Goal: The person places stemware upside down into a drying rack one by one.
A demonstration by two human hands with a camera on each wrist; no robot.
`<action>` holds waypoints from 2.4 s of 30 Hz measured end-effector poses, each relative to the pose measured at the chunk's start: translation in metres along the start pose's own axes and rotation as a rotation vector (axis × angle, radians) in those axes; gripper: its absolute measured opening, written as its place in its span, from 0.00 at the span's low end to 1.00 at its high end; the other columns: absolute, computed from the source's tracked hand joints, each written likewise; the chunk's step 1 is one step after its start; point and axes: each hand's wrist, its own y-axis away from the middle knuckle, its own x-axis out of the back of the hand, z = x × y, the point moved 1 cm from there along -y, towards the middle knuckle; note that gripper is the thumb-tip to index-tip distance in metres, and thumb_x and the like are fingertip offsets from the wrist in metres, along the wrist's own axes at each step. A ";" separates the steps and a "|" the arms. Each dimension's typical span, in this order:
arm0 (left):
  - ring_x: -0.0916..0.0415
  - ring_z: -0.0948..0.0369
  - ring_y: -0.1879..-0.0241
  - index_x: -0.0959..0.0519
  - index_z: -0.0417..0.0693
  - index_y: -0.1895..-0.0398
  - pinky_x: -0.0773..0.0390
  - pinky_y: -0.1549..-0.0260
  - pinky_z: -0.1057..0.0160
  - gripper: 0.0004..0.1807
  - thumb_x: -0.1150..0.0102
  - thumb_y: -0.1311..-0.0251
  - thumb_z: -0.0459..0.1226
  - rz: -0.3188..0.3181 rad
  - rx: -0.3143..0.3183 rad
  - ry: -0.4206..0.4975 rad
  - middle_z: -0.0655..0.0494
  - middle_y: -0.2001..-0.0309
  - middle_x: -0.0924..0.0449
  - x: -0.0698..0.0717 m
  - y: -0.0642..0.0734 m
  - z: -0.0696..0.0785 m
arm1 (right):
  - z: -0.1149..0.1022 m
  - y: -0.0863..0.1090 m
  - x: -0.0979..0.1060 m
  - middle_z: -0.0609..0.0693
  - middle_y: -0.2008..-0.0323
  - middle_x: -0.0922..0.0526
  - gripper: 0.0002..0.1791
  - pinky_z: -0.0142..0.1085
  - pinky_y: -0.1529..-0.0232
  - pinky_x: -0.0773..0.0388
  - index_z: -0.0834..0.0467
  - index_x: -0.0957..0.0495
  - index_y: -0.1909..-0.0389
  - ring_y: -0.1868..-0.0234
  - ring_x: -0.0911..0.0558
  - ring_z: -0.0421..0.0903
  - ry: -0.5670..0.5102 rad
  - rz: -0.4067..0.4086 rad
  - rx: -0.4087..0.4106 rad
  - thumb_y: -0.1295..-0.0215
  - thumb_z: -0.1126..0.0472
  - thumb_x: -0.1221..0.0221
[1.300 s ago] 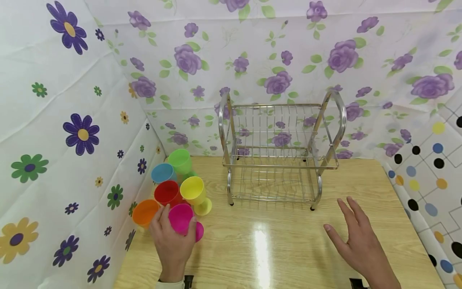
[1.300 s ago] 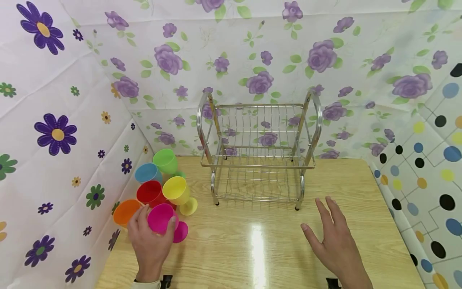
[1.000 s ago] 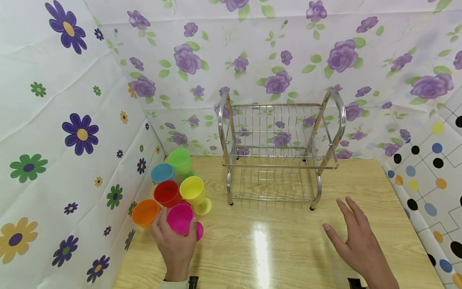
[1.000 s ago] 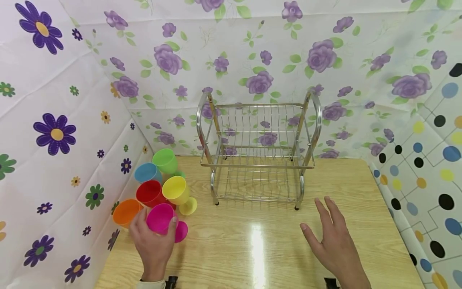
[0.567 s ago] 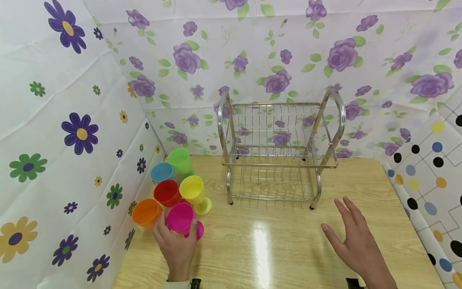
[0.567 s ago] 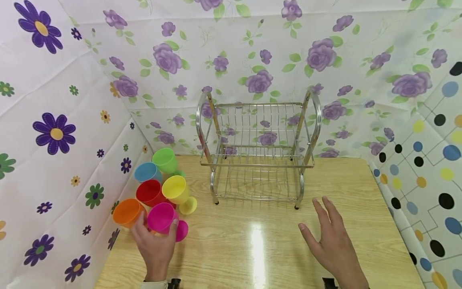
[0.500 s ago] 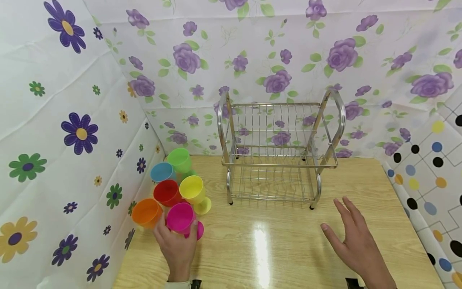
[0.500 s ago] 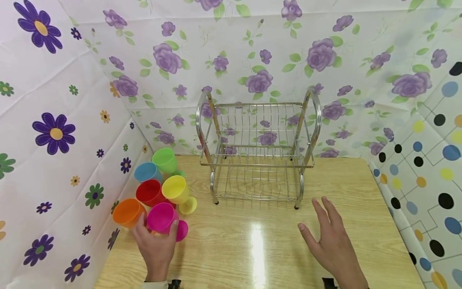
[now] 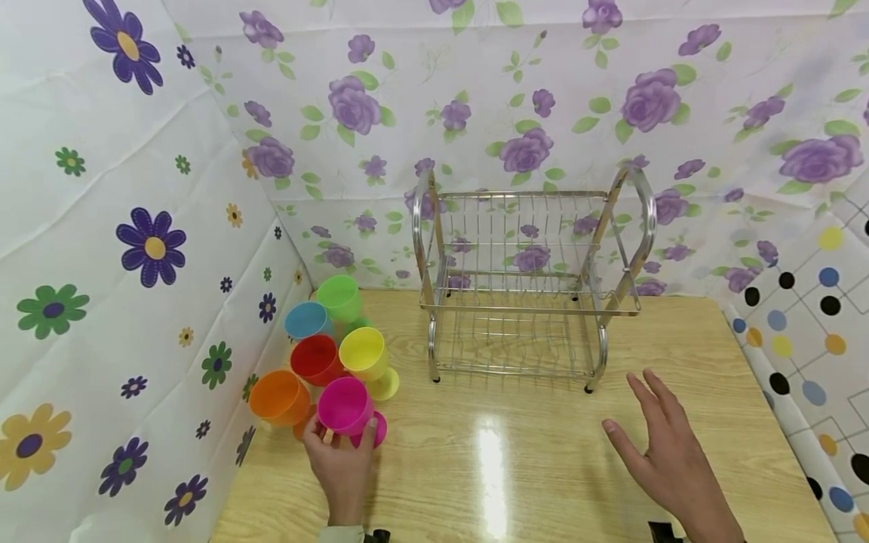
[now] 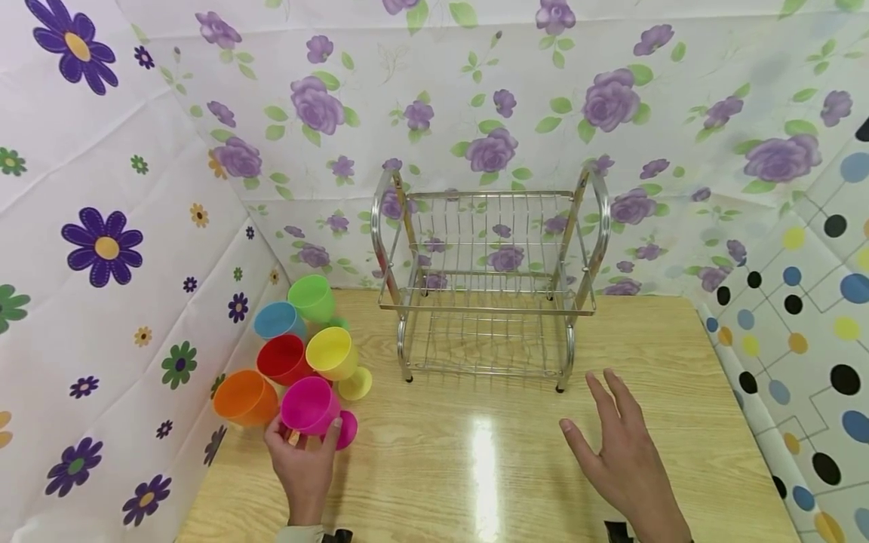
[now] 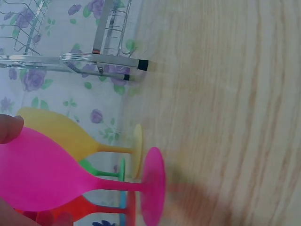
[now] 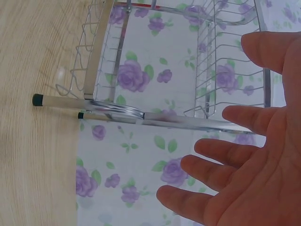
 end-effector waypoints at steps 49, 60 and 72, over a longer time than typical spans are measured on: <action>0.29 0.62 0.35 0.30 0.56 0.22 0.22 0.38 0.73 0.50 0.17 0.50 0.32 -0.390 -0.430 0.019 0.51 0.34 0.30 -0.015 0.016 0.053 | -0.041 -0.018 -0.010 0.53 0.25 0.28 0.53 0.13 0.34 0.34 0.50 0.35 0.19 0.28 0.27 0.39 -0.129 0.029 0.286 0.45 0.63 0.20; 0.26 0.56 0.36 0.30 0.46 0.22 0.15 0.42 0.64 0.50 0.18 0.52 0.30 -0.572 -0.639 0.070 0.46 0.34 0.29 -0.032 0.030 0.078 | -0.067 -0.019 -0.016 0.51 0.27 0.26 0.50 0.19 0.36 0.26 0.53 0.31 0.22 0.29 0.25 0.41 -0.235 0.021 0.396 0.47 0.65 0.21; 0.27 0.52 0.36 0.28 0.50 0.24 0.11 0.49 0.56 0.49 0.17 0.53 0.33 -0.770 -0.741 0.019 0.48 0.32 0.30 -0.048 0.049 0.105 | -0.086 -0.018 -0.023 0.52 0.26 0.26 0.51 0.18 0.29 0.35 0.54 0.31 0.22 0.26 0.26 0.48 -0.239 0.004 0.453 0.49 0.57 0.18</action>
